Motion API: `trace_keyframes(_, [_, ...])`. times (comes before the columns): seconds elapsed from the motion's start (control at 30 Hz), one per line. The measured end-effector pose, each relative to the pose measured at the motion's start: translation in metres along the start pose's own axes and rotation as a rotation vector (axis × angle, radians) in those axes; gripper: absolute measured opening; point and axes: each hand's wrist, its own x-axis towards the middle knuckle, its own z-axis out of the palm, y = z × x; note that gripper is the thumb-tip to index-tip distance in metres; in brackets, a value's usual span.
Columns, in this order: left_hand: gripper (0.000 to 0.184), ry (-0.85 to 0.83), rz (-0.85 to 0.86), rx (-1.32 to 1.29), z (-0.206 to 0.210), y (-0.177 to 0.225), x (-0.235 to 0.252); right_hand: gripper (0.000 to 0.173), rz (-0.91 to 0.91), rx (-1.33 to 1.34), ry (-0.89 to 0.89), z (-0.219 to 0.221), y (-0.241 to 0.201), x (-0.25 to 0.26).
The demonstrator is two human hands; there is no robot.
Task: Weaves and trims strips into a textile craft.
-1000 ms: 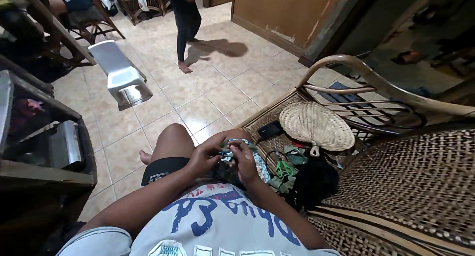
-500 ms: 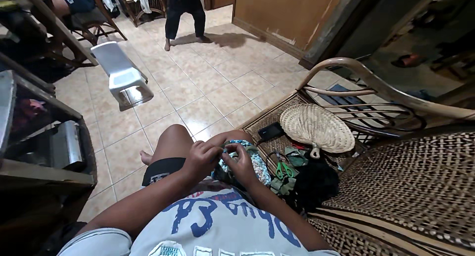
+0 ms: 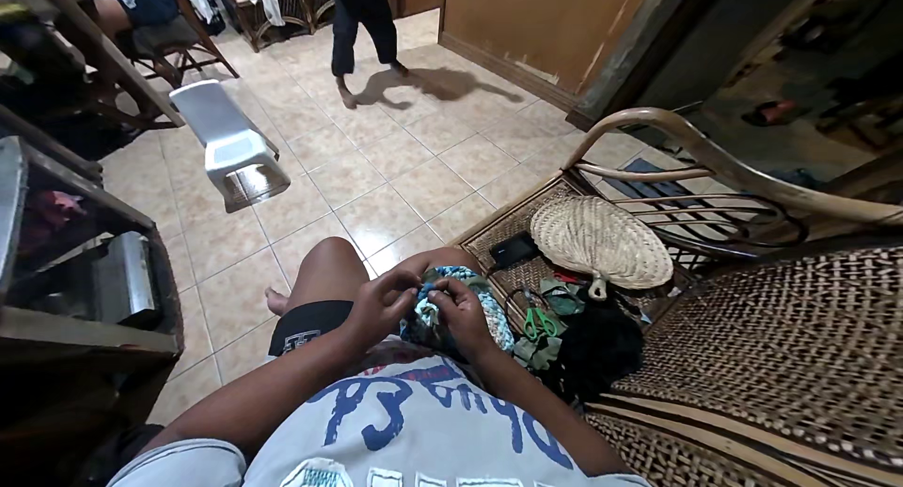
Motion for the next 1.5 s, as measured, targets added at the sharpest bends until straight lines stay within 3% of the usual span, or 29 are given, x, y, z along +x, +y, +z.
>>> trace_keyframes(0.33, [0.019,-0.026,0.022,0.073,-0.002,0.001,-0.001,0.015,-0.340,-0.227,0.025,-0.001,0.015,0.002])
trace_keyframes(0.77, [0.020,-0.044,0.051,0.292,-0.005,0.006,-0.003,0.015,-0.461,-0.293,0.015,0.000,0.017,0.002])
trace_keyframes(0.93, [0.021,-0.028,-0.168,0.145,-0.005,0.012,-0.001,0.027,-0.426,-0.433,0.118,-0.002,0.014,-0.002])
trace_keyframes(1.03, [0.019,-0.017,-0.207,0.094,-0.004,0.012,-0.001,0.021,-0.535,-0.459,0.120,-0.001,0.012,-0.002])
trace_keyframes(1.23, [0.018,-0.057,-0.205,0.046,-0.004,0.018,-0.002,0.024,-0.481,-0.522,0.088,0.004,0.008,-0.003])
trace_keyframes(1.5, [0.008,-0.126,-0.541,-0.504,-0.016,0.024,0.005,0.023,-0.434,-0.310,0.029,0.001,0.009,0.001])
